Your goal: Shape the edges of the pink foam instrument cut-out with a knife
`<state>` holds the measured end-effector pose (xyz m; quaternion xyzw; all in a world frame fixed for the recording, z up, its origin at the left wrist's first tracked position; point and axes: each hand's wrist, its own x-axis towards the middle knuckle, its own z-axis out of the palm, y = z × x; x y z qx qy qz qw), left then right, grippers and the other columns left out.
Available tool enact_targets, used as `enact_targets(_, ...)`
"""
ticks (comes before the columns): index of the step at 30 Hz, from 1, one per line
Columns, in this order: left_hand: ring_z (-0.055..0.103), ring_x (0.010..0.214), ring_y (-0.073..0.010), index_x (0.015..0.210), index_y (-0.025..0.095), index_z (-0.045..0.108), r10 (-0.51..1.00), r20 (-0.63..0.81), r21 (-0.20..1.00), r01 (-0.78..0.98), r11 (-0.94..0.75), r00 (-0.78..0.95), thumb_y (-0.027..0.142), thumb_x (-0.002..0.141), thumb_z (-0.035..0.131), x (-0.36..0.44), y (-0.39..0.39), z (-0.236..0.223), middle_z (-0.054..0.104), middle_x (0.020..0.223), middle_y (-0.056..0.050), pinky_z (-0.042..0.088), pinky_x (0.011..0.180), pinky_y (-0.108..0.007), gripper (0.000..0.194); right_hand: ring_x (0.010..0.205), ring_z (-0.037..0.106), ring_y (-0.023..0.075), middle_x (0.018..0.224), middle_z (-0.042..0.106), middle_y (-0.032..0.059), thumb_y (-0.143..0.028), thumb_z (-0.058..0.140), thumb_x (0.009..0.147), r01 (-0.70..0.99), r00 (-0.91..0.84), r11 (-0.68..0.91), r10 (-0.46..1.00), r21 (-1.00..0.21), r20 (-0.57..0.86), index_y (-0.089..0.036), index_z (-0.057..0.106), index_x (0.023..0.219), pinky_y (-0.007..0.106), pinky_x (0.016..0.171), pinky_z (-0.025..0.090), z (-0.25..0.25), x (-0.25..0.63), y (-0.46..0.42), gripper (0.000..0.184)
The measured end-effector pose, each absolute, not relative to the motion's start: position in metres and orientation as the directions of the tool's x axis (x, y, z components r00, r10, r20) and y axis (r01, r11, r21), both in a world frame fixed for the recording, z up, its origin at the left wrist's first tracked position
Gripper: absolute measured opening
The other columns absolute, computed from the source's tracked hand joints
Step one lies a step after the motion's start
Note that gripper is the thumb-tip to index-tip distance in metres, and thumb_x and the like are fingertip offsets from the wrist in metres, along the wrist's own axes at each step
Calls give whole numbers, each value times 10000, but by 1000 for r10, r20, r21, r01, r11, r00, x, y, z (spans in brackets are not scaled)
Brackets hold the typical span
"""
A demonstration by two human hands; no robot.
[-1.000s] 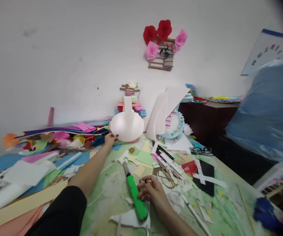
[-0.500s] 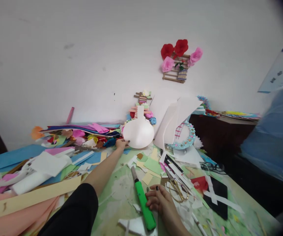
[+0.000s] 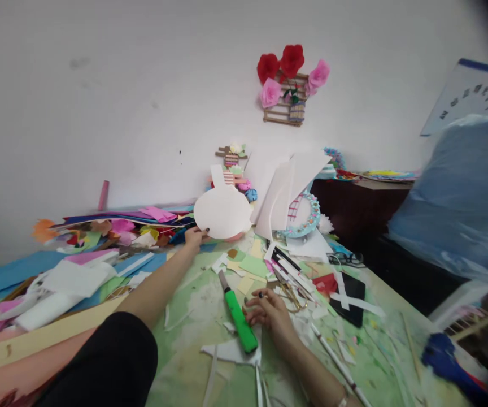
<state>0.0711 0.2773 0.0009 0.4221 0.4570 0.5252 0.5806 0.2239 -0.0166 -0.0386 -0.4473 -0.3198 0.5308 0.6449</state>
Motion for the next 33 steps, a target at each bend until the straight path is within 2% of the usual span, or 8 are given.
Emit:
enact_targets(3,619,969,-198,1168,139,574,997,-55,972,-227,66,57,311,887,578,47,252,13,609,1151,-98,544,809,-400,330,542,654,163,756,696,56,-533,755,622,-384,277,88,960,-919,-24,-187,554,868,268,505,496,-34,233,-19,470)
enact_targets(6,654,750,-153,939,95,641,997,-35,973,-226,50,72,135,702,745,14,209,20,684,903,-72,570,716,-315,262,577,665,147,853,692,52,-526,714,683,-356,303,133,953,-925,21,-197,554,919,260,537,509,-29,239,-22,435)
enact_targets(9,655,639,-149,872,116,665,992,-49,977,-199,73,120,130,599,798,-17,152,17,703,775,-44,577,609,-293,304,595,672,132,1052,662,55,-482,725,685,-307,298,164,952,-937,69,-238,521,1078,244,517,505,-23,239,-26,505)
enact_targets(12,681,657,-178,894,128,681,986,-81,980,-167,105,146,178,546,835,-38,96,6,730,799,-58,579,571,-292,384,552,660,122,1140,634,64,-484,725,674,-259,261,169,960,-951,99,-273,450,1194,225,441,464,-21,236,-29,625)
enact_targets(15,695,698,-201,875,120,690,985,-101,981,-151,122,141,230,506,862,-50,56,-8,744,830,-78,582,576,-295,421,505,633,120,911,679,19,-449,762,626,-211,202,157,973,-965,114,-226,515,1092,211,418,430,-24,232,-29,573)
enact_targets(19,703,776,-205,980,142,685,987,-80,978,-180,105,139,303,494,872,-56,28,-25,751,937,-88,582,658,-299,545,494,604,130,581,629,-24,-436,772,610,-157,144,140,983,-978,118,-175,594,894,222,456,437,-31,226,-29,425)
enact_targets(25,703,818,-236,1045,124,667,984,-45,967,-240,87,175,334,482,878,-59,24,-40,744,994,-127,576,705,-334,637,498,608,142,557,640,-17,-439,777,598,-109,127,128,985,-986,114,-180,603,835,234,457,439,-36,222,-28,392)
enact_targets(33,703,811,-222,1074,113,648,980,-60,956,-271,111,191,309,538,860,-59,27,-42,746,994,-128,579,695,-322,609,531,639,149,607,665,-7,-462,758,651,-95,95,123,989,-988,114,-183,597,890,234,472,473,-44,226,-26,401)
